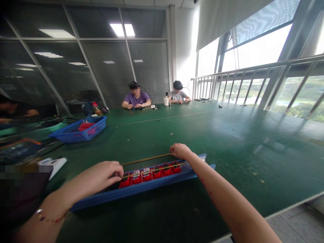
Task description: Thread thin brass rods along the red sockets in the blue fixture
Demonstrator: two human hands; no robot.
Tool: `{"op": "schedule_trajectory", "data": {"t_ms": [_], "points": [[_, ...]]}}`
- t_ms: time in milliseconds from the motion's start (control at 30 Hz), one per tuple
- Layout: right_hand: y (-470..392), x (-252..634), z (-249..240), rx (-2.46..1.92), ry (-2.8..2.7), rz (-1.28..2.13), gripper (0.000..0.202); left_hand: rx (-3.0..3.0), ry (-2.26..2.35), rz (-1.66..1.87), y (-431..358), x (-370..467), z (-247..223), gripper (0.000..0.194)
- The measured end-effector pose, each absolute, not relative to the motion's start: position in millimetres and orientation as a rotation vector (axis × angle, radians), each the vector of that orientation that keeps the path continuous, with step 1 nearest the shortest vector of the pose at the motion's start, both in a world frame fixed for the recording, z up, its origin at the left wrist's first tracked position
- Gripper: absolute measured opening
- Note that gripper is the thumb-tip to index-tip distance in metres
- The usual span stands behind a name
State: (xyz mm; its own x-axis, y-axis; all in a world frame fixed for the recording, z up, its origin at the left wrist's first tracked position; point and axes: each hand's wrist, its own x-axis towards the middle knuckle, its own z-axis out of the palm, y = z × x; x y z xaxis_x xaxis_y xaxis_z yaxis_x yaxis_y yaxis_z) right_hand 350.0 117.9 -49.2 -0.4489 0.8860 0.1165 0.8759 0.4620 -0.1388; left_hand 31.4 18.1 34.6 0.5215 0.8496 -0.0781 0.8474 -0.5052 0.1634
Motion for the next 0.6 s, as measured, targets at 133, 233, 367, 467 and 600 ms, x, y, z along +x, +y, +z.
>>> {"op": "schedule_trajectory", "data": {"t_ms": [133,233,367,467,600], "points": [[117.4,349.7,-48.0,-1.55,-2.537,0.104,0.02,2.609,1.458,0.035,18.7,38.1,30.9,0.016],[115.9,349.2,-47.1,-1.582,-2.527,0.115,0.02,2.615,1.464,0.059,16.7,35.6,37.1,0.017],[113.9,350.8,-48.7,-1.726,-2.415,0.087,0.019,2.645,1.574,0.154,23.1,17.7,51.3,0.017],[115.9,354.6,-53.0,-1.832,-2.314,0.092,0.024,2.66,1.671,0.213,37.8,2.7,53.4,0.017],[122.8,361.2,-59.9,-1.932,-2.21,0.096,0.028,2.596,1.63,0.133,61.7,-2.5,35.1,0.018]]}}
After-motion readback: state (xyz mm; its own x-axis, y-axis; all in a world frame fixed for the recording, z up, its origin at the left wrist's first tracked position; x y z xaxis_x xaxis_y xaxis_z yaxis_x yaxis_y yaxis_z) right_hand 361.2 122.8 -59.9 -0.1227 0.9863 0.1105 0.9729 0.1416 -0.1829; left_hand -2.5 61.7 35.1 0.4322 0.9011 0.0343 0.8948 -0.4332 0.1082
